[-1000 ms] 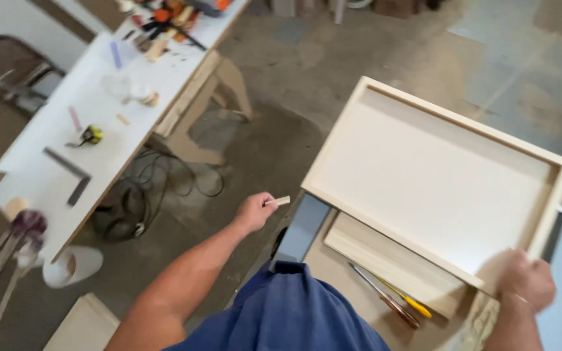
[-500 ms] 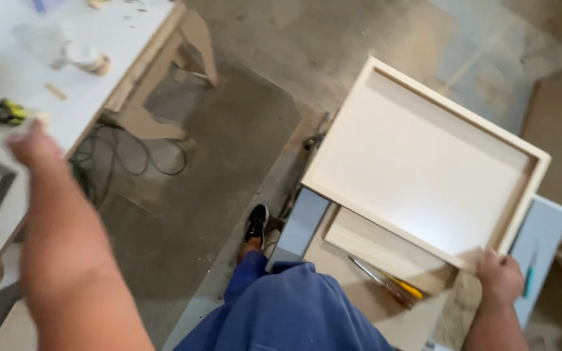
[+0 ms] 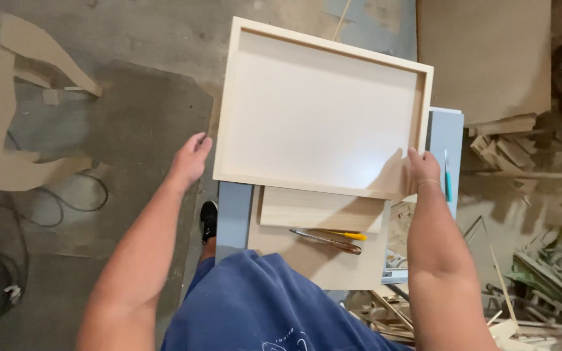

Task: Applying wood filler to a wooden frame and smoothing the joints

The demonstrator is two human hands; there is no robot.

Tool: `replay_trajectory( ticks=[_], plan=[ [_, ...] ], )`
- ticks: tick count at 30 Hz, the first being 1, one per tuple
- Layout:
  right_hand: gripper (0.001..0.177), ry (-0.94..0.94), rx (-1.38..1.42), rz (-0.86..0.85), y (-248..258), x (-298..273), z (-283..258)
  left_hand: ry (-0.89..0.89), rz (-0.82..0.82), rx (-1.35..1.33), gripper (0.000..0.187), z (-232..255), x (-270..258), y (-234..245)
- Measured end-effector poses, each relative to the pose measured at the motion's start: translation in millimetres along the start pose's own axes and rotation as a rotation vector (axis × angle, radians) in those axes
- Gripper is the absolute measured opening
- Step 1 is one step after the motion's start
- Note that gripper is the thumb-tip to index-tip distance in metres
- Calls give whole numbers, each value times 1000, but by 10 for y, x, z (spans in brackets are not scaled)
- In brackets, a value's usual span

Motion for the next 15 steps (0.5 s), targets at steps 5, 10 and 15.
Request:
replay_trajectory(
  ticks=[5, 10, 15],
  plan=[
    [77, -29, 223, 34, 12, -58, -132, 27, 101, 77, 58, 884, -45, -209],
    [46, -82, 508, 261, -101, 74, -7, 88, 262, 251, 65, 863, 479, -242],
    [26, 169, 714, 567, 296, -251, -307, -168, 419, -106, 55, 1637, -561, -12]
  ],
)
Point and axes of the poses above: each hand's wrist, its own x-axis towards the middle knuckle, its own y-axis out of the back of the hand, z = x × y, the point moved 4 cm from there along x, towards the middle knuckle, and after that the axes turned 7 degrees about y, right-handed, at the moved point
